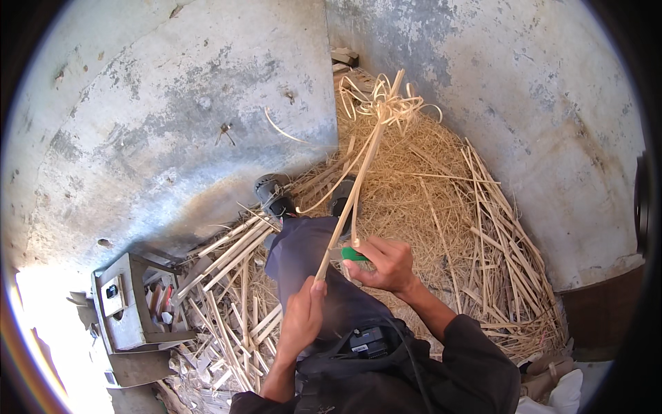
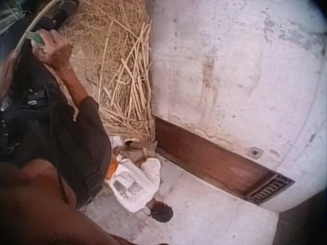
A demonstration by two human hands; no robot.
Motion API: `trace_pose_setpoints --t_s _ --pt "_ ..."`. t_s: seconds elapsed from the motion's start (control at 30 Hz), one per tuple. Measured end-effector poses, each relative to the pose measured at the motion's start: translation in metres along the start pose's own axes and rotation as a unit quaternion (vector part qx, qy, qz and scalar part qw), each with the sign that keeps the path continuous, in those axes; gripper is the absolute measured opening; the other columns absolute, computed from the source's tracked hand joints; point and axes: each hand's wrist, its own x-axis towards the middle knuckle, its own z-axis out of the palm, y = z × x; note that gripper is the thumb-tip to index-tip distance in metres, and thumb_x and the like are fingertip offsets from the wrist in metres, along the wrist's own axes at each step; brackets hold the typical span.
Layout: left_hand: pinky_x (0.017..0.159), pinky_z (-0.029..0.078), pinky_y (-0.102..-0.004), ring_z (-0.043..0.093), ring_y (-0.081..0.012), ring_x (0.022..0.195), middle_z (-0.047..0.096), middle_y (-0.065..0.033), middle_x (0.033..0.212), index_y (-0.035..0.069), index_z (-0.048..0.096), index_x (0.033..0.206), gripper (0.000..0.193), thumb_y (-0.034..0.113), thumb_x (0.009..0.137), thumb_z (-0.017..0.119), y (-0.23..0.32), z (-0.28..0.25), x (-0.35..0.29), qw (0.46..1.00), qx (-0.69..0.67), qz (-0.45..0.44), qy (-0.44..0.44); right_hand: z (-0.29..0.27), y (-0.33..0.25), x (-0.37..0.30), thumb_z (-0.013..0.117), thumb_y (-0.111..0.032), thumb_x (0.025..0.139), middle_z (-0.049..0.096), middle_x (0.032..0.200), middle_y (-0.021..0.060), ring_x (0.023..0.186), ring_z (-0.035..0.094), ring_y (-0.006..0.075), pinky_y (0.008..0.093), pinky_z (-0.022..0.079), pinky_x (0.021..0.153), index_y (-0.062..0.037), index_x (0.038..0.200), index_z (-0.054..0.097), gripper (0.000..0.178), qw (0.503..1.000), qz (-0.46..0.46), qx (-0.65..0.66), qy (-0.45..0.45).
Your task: The person shaves a long thin wooden rod with a small green utility knife while sitting among wood shavings.
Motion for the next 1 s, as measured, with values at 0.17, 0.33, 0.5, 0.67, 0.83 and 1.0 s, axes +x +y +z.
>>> trace_pose_setpoints --t_s 0.17,0.33,0.5,0.67,0.83,1.0 --pt "0.06 0.041 -0.039 0.049 -0.0199 0.061 0.051 -0.0073 0.068 0.002 0.059 0.098 0.047 0.035 0.122 0.035 -0.001 -0.001 -0.002 1.0 0.006 0.0 -0.001 0.001 0.001 0.001 0.083 -0.035 0.091 0.067 0.075 -0.0015 0.061 0.069 0.0173 0.0331 0.054 0.053 -0.0147 0.108 0.08 0.026 1.0 -0.004 -0.005 0.004" --pt "0.063 0.043 -0.0447 0.054 -0.0339 0.065 0.054 -0.0147 0.072 0.001 0.059 0.099 0.041 0.03 0.121 0.039 0.0 -0.003 -0.005 1.0 -0.001 -0.014 -0.01 0.0 0.002 0.0 0.082 -0.035 0.092 0.067 0.075 -0.0012 0.061 0.069 0.0178 0.0333 0.054 0.053 -0.0144 0.108 0.08 0.026 1.0 -0.003 -0.006 -0.01" --pt "0.065 0.045 -0.0506 0.06 -0.0487 0.071 0.059 -0.0223 0.077 -0.001 0.059 0.102 0.037 0.026 0.12 0.042 0.001 -0.005 -0.008 0.999 -0.007 -0.037 -0.023 -0.001 0.0 0.0 0.083 -0.035 0.091 0.067 0.075 -0.0008 0.06 0.069 0.0184 0.0339 0.054 0.053 -0.0143 0.107 0.081 0.027 1.0 0.006 0.003 -0.001" --pt "0.059 0.04 -0.0369 0.047 -0.0167 0.06 0.048 -0.0051 0.067 0.003 0.059 0.099 0.049 0.037 0.122 0.033 -0.006 -0.001 -0.009 1.0 0.008 -0.009 -0.013 0.001 0.004 0.001 0.084 -0.034 0.09 0.067 0.075 -0.0009 0.06 0.068 0.0188 0.0345 0.054 0.053 -0.0144 0.106 0.08 0.026 1.0 0.007 0.004 0.017" --pt "0.059 0.041 -0.0369 0.048 -0.017 0.06 0.049 -0.0054 0.067 0.003 0.059 0.099 0.049 0.038 0.122 0.033 -0.008 -0.001 -0.012 1.0 0.002 -0.019 -0.018 0.0 0.004 0.003 0.084 -0.033 0.089 0.068 0.075 -0.0007 0.059 0.068 0.0195 0.0347 0.053 0.052 -0.0151 0.104 0.08 0.024 1.0 0.008 0.001 0.029" --pt "0.06 0.041 -0.0373 0.048 -0.0176 0.06 0.049 -0.0056 0.067 0.003 0.059 0.098 0.049 0.037 0.122 0.034 -0.01 -0.001 -0.014 1.0 0.0 -0.011 -0.015 0.0 0.005 0.001 0.084 -0.032 0.09 0.069 0.075 0.0002 0.059 0.069 0.0207 0.035 0.053 0.052 -0.0148 0.104 0.08 0.023 0.999 0.018 0.002 0.028"
